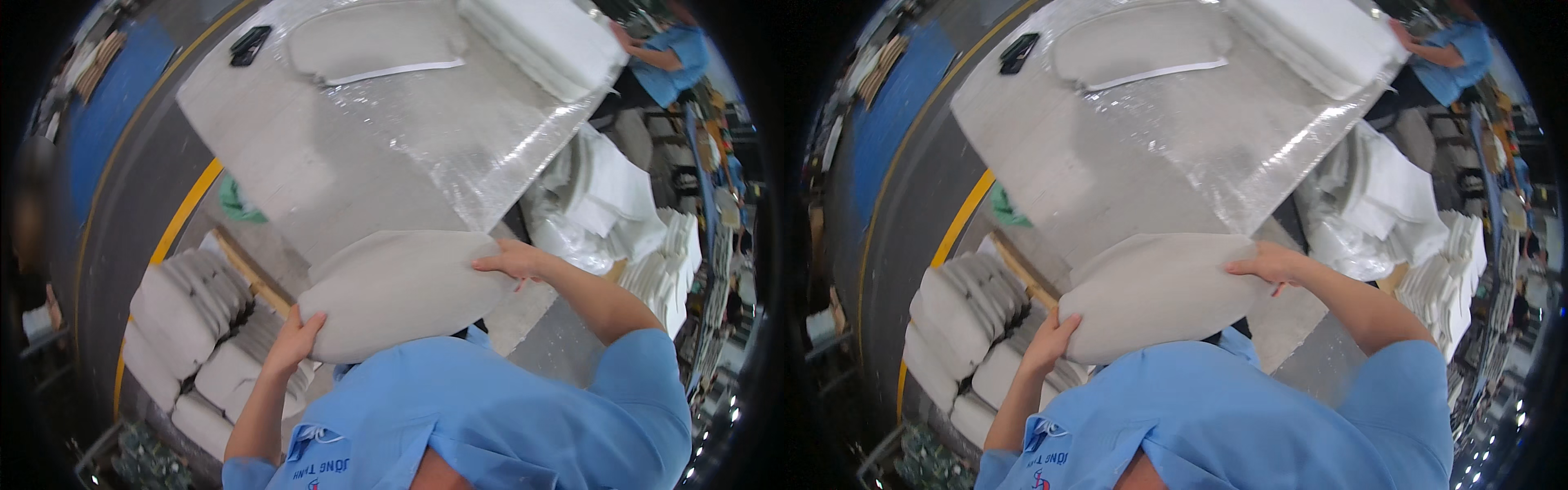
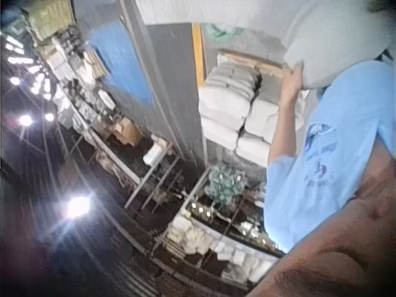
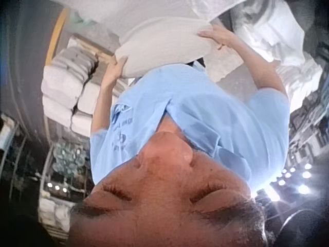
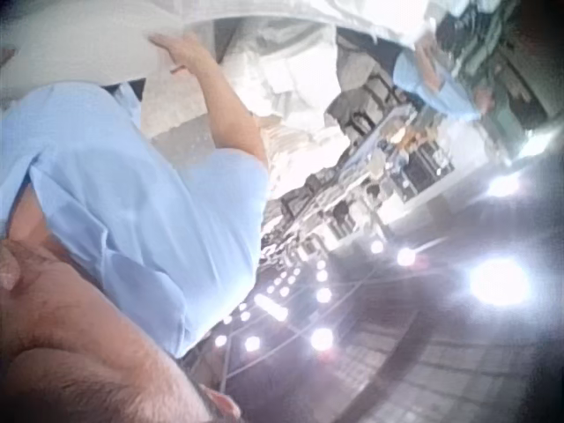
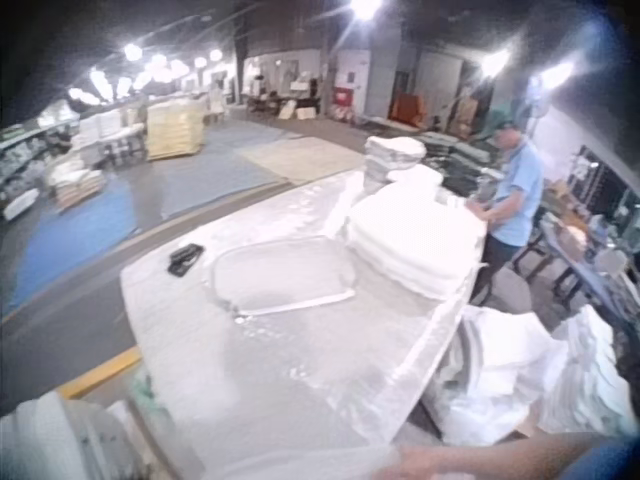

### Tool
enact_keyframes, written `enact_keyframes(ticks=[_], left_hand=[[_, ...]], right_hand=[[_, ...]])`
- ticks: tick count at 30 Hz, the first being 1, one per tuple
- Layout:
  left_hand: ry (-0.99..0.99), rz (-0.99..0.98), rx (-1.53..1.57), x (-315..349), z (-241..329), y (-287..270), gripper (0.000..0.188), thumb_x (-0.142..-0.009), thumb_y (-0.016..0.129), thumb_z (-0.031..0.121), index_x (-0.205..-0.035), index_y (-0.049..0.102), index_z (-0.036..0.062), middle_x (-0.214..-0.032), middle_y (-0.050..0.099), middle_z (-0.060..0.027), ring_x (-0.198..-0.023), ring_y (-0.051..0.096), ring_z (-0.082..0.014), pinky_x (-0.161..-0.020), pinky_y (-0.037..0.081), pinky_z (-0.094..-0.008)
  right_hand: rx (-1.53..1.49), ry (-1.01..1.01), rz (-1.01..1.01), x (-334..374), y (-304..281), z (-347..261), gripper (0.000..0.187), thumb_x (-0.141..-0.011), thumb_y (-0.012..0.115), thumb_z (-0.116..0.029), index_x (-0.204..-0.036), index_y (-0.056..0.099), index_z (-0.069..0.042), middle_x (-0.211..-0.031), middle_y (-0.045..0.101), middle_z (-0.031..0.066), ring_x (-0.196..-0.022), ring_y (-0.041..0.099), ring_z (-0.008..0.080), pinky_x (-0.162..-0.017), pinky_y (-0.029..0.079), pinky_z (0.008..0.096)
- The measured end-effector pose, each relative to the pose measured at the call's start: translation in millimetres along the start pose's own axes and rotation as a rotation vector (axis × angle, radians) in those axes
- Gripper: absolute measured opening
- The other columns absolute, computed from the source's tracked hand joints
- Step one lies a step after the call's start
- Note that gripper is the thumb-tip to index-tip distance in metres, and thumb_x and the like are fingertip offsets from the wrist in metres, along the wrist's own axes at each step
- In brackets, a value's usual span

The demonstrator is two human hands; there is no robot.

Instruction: The person repeatedly picks up white foam pieces and gray fabric covers, inserts the foam into the covers, and places the finished items on a nearby pallet. The process is repeated multiple times in a warehouse setting.

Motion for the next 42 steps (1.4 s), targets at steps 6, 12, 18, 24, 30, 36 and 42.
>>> enact_keyframes(ticks=[6, 12, 18, 24, 30, 36, 42], left_hand=[[-0.129, 0.087, -0.147, -28.7, -23.4, -3.1, 0.062, -0.106, 0.056, 0.036, -0.146, 0.045, -0.0096, -0.136, 0.062, -0.0249, -0.123, 0.061, -0.0288, -0.103, 0.049, -0.0385], [-0.252, 0.138, -0.431, -53.5, -27.4, -13.5, 0.066, -0.109, 0.044, 0.044, -0.136, 0.052, -0.0147, -0.129, 0.064, -0.0306, -0.119, 0.064, -0.0369, -0.101, 0.050, -0.0428], [-0.314, 0.080, -0.337, -85.3, -52.2, -14.9, 0.064, -0.110, 0.037, 0.042, -0.137, 0.054, -0.0138, -0.132, 0.063, -0.0297, -0.122, 0.063, -0.0380, -0.102, 0.049, -0.0432], [-0.361, 0.171, -0.189, -88.7, -31.0, -8.8, 0.062, -0.110, 0.038, 0.039, -0.130, 0.061, -0.0145, -0.130, 0.065, -0.0323, -0.122, 0.063, -0.0432, -0.104, 0.047, -0.0444], [-0.236, 0.233, -0.222, -96.6, -26.0, -25.2, 0.064, -0.108, 0.038, 0.045, -0.133, 0.063, -0.0091, -0.137, 0.063, -0.0292, -0.128, 0.060, -0.0421, -0.109, 0.043, -0.0439], [0.286, 0.354, -0.361, -132.4, 123.6, -54.5, 0.061, -0.107, 0.039, 0.042, -0.134, 0.063, -0.0070, -0.137, 0.063, -0.0291, -0.130, 0.058, -0.0421, -0.110, 0.042, -0.0454], [0.626, 0.279, 0.629, -168.3, 299.7, -60.8, 0.054, -0.109, 0.033, 0.040, -0.115, 0.068, 0.0003, -0.111, 0.071, -0.0213, -0.100, 0.067, -0.0308, -0.089, 0.053, -0.0445]], right_hand=[[-0.010, -0.026, 0.158, -55.8, -12.3, 3.1, 0.080, -0.090, 0.077, -0.051, -0.142, 0.056, 0.006, -0.126, 0.070, 0.0205, -0.107, 0.072, 0.0301, -0.088, 0.058, 0.0455], [0.027, 0.126, 0.234, -84.7, -22.3, 14.6, 0.089, -0.090, 0.072, -0.060, -0.139, 0.054, 0.013, -0.125, 0.069, 0.0268, -0.110, 0.072, 0.0337, -0.090, 0.058, 0.0490], [0.123, 0.056, 0.283, -111.4, -30.8, 29.4, 0.083, -0.095, 0.064, -0.061, -0.132, 0.060, 0.014, -0.124, 0.069, 0.0290, -0.115, 0.070, 0.0358, -0.096, 0.054, 0.0459], [-0.068, -0.005, 0.269, -107.0, -27.6, 27.7, 0.067, -0.102, 0.056, -0.056, -0.116, 0.074, 0.007, -0.118, 0.073, 0.0260, -0.115, 0.070, 0.0354, -0.098, 0.051, 0.0433], [-0.051, -0.145, 0.507, -90.6, -39.2, 34.2, 0.062, -0.104, 0.054, -0.052, -0.116, 0.075, 0.005, -0.112, 0.075, 0.0230, -0.106, 0.072, 0.0317, -0.096, 0.052, 0.0410], [-0.782, -0.521, 0.711, -4.3, -51.0, 40.9, 0.037, -0.102, 0.065, -0.037, -0.093, 0.068, -0.001, -0.084, 0.066, 0.0041, -0.082, 0.060, 0.0144, -0.076, 0.047, 0.0291], [-0.584, -1.297, 1.047, 109.6, 55.7, -4.6, 0.048, -0.085, 0.084, -0.031, -0.107, 0.050, -0.006, -0.105, 0.054, 0.0075, -0.095, 0.053, 0.0177, -0.082, 0.046, 0.0328]])
Point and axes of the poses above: each hand's wrist, its own x-axis away from the middle knuckle, its own y-axis out of the palm, z = x × y, the point moved 9 cm from there along -x, towards the middle knuckle
